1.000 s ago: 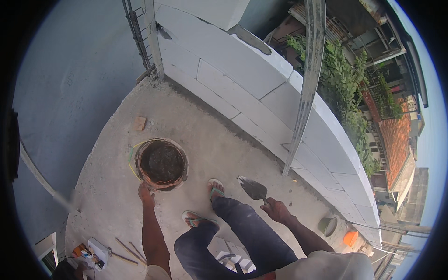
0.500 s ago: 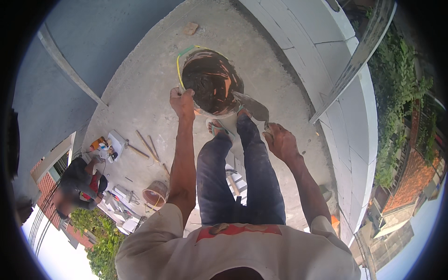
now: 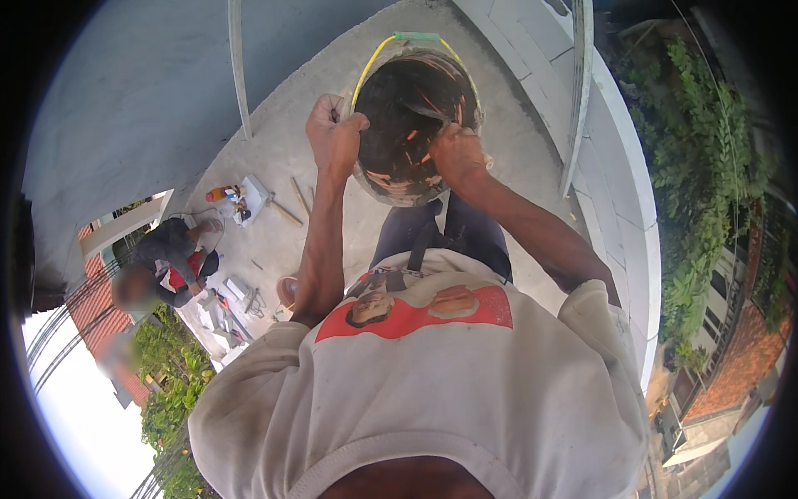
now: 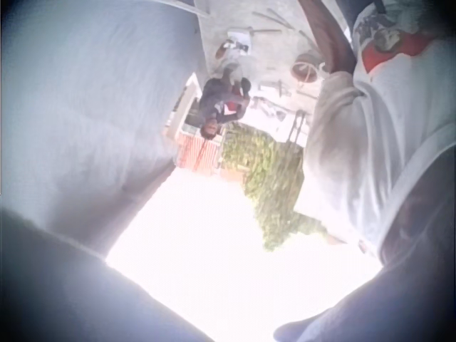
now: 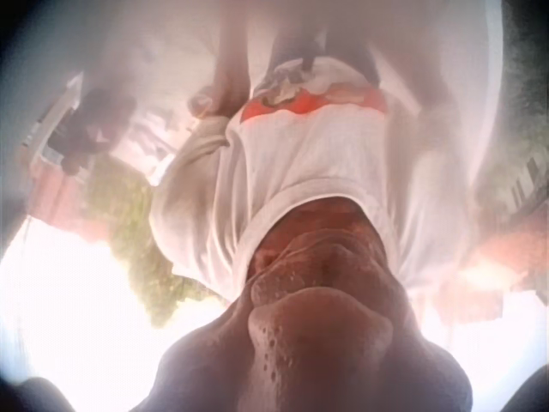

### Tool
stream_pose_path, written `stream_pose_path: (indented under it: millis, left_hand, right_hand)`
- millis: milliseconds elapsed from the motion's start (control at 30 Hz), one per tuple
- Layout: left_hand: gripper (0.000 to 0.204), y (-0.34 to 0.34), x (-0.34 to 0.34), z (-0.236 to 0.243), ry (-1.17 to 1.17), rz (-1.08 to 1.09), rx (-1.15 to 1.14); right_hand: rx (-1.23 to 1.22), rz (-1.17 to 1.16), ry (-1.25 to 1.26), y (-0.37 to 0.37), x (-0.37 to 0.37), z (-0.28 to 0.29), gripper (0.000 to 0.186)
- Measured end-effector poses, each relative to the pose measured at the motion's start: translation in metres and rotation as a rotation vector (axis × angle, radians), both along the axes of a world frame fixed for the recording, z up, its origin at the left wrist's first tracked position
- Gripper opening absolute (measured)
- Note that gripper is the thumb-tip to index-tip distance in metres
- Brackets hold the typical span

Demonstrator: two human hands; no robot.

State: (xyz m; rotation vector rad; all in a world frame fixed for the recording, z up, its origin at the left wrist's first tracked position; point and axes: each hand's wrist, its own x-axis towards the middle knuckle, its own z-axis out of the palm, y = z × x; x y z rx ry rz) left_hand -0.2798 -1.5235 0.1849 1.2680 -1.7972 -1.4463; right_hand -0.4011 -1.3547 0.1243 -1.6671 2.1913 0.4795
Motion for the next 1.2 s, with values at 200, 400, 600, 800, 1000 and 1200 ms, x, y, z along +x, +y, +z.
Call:
stream_pose_path:
  millis: [200, 400, 600, 800, 1000, 1200]
  left_hand:
    - [0.027, 0.012, -0.025, 0.024, 0.129, -0.033, -0.056]
    - [0.027, 0.037, -0.066, 0.018, 0.143, -0.054, -0.042]
    - [0.033, 0.066, -0.117, -0.006, 0.163, 0.058, -0.04]
    - [0.028, 0.091, -0.15, -0.023, 0.243, 0.301, 0.254]
    - [0.023, 0.128, -0.156, -0.036, 0.28, 0.544, 0.341]
    - [0.022, 0.156, -0.146, -0.042, 0.105, 0.703, 0.325]
  right_hand:
    - [-0.057, 0.174, -0.027, 0.044, 0.006, 0.042, 0.021]
    - [-0.164, -0.238, -0.8, 0.068, -0.056, 0.057, 0.022]
    - [-0.097, -0.642, -1.289, 0.113, -0.136, 0.043, 0.028]
    - [-0.359, -0.747, -1.253, 0.188, -0.226, 0.038, 0.026]
    - [-0.571, -1.027, -1.002, 0.268, -0.296, 0.039, 0.034]
    - [-0.779, -0.79, -0.533, 0.251, -0.371, -0.005, 0.033]
